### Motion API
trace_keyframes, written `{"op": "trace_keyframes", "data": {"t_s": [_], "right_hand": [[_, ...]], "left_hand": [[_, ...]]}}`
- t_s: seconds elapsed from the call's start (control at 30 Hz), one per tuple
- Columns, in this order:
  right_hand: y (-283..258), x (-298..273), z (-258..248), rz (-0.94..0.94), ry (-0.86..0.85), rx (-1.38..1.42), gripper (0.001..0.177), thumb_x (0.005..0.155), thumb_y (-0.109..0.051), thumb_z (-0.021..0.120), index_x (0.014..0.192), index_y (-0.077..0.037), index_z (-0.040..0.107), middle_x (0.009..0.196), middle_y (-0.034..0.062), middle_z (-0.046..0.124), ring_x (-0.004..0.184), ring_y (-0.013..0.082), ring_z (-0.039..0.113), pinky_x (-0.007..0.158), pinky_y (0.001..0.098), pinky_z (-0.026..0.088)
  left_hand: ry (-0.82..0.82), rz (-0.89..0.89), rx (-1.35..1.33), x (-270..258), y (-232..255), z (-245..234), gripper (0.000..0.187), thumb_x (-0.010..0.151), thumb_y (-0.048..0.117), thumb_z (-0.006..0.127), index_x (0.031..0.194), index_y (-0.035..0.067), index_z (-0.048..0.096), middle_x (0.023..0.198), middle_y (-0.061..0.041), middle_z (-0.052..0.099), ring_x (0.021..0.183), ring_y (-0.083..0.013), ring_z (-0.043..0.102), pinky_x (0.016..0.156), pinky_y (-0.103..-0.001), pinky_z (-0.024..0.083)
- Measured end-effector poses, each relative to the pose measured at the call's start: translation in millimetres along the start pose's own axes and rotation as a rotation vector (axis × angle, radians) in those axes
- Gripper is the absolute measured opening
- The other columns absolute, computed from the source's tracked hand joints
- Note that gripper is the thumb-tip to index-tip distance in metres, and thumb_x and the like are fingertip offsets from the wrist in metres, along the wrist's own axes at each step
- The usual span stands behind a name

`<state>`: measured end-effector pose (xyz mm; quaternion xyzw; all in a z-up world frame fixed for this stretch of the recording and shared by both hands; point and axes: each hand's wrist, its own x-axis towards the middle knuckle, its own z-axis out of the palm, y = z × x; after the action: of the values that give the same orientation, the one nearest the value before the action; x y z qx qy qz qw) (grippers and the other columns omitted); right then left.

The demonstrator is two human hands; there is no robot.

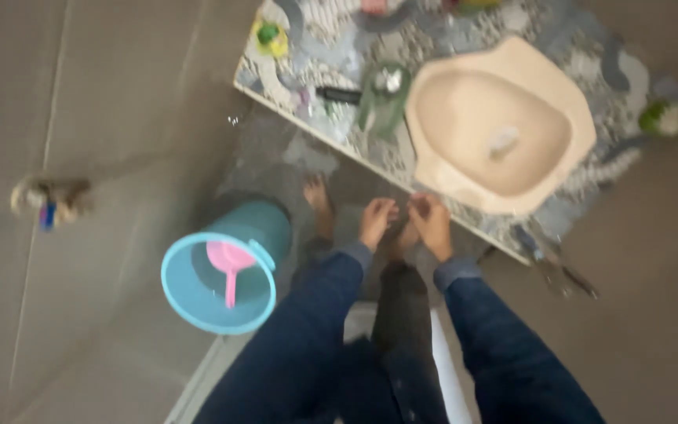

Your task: The person is cleaning several household items such as a brush, a scoop, and a container under running water in a bathroom sink area.

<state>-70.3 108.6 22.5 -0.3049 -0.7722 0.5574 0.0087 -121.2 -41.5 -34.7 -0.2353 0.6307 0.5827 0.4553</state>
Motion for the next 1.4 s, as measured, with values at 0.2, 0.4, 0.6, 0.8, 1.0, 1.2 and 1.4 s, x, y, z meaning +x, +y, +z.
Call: {"op": "trace_keyframes", "data": {"t_s": [0.2, 0.4, 0.6, 0.8, 1.0, 1.2, 1.4], "right_hand": [[9.8, 78.1, 72.5, 0.136, 0.039, -0.07, 0.016, 0.091, -0.012, 0.072, 0.104, -0.003, 0.072, 0.092, 0.0128, 0.077, 0.084, 0.0211, 0.075, 0.073, 0.0326, 0.058], [62.4, 132.1, 122.7, 0.193, 0.109, -0.178, 0.02, 0.093, -0.02, 0.071, 0.102, -0.003, 0.075, 0.087, 0.0142, 0.077, 0.079, 0.0243, 0.076, 0.071, 0.0354, 0.057], [36.0, 146.0, 149.9, 0.413, 0.153, -0.404, 0.038, 0.085, -0.038, 0.081, 0.093, -0.001, 0.078, 0.084, 0.0197, 0.075, 0.08, 0.0359, 0.074, 0.074, 0.0446, 0.057], [53.8, 146.7, 153.8, 0.428, 0.126, -0.445, 0.037, 0.085, -0.038, 0.078, 0.081, -0.001, 0.077, 0.073, 0.0226, 0.07, 0.073, 0.0404, 0.072, 0.07, 0.0476, 0.057], [98.7, 147.6, 156.6, 0.269, 0.111, -0.357, 0.034, 0.091, -0.029, 0.074, 0.078, 0.002, 0.072, 0.07, 0.0206, 0.069, 0.066, 0.0356, 0.07, 0.064, 0.0467, 0.053], [86.1, 133.6, 130.9, 0.461, -0.047, 0.391, 0.017, 0.105, -0.016, 0.059, 0.1, -0.002, 0.068, 0.077, 0.0054, 0.065, 0.067, 0.0157, 0.061, 0.062, 0.0304, 0.049], [38.3, 88.5, 84.5, 0.455, -0.226, 0.539, 0.011, 0.102, -0.012, 0.058, 0.103, -0.004, 0.065, 0.085, 0.0032, 0.067, 0.076, 0.0132, 0.065, 0.068, 0.0273, 0.054]], "left_hand": [[0.034, 0.036, -0.045, 66.6, 5.3, -39.1, 0.024, 0.101, 0.03, 0.063, 0.112, 0.01, 0.068, 0.099, -0.005, 0.075, 0.087, -0.0156, 0.071, 0.069, -0.029, 0.051], [0.014, 0.077, -0.051, 124.5, -36.7, -62.0, 0.023, 0.102, 0.027, 0.059, 0.113, 0.009, 0.067, 0.099, -0.004, 0.075, 0.087, -0.0158, 0.071, 0.067, -0.027, 0.05], [-0.056, 0.06, -0.073, 127.2, -35.8, -73.1, 0.019, 0.104, 0.02, 0.056, 0.115, 0.009, 0.066, 0.104, -0.004, 0.074, 0.092, -0.0148, 0.071, 0.075, -0.027, 0.054], [-0.039, -0.016, 0.011, 110.4, -14.3, -88.8, 0.021, 0.105, 0.022, 0.055, 0.116, 0.01, 0.068, 0.106, -0.004, 0.075, 0.093, -0.0138, 0.07, 0.076, -0.027, 0.051], [-0.026, 0.013, -0.007, 137.2, -38.2, -89.1, 0.02, 0.104, 0.025, 0.058, 0.113, 0.009, 0.067, 0.101, -0.005, 0.075, 0.085, -0.0154, 0.071, 0.071, -0.029, 0.05], [-0.026, 0.064, -0.07, 129.3, -27.3, -65.8, 0.02, 0.102, 0.022, 0.056, 0.112, 0.008, 0.066, 0.102, -0.006, 0.075, 0.088, -0.016, 0.073, 0.069, -0.028, 0.051], [-0.031, 0.101, -0.254, 114.3, -10.4, -31.0, 0.031, 0.109, 0.029, 0.055, 0.111, 0.001, 0.067, 0.096, -0.012, 0.071, 0.081, -0.0197, 0.069, 0.07, -0.033, 0.056]]}}
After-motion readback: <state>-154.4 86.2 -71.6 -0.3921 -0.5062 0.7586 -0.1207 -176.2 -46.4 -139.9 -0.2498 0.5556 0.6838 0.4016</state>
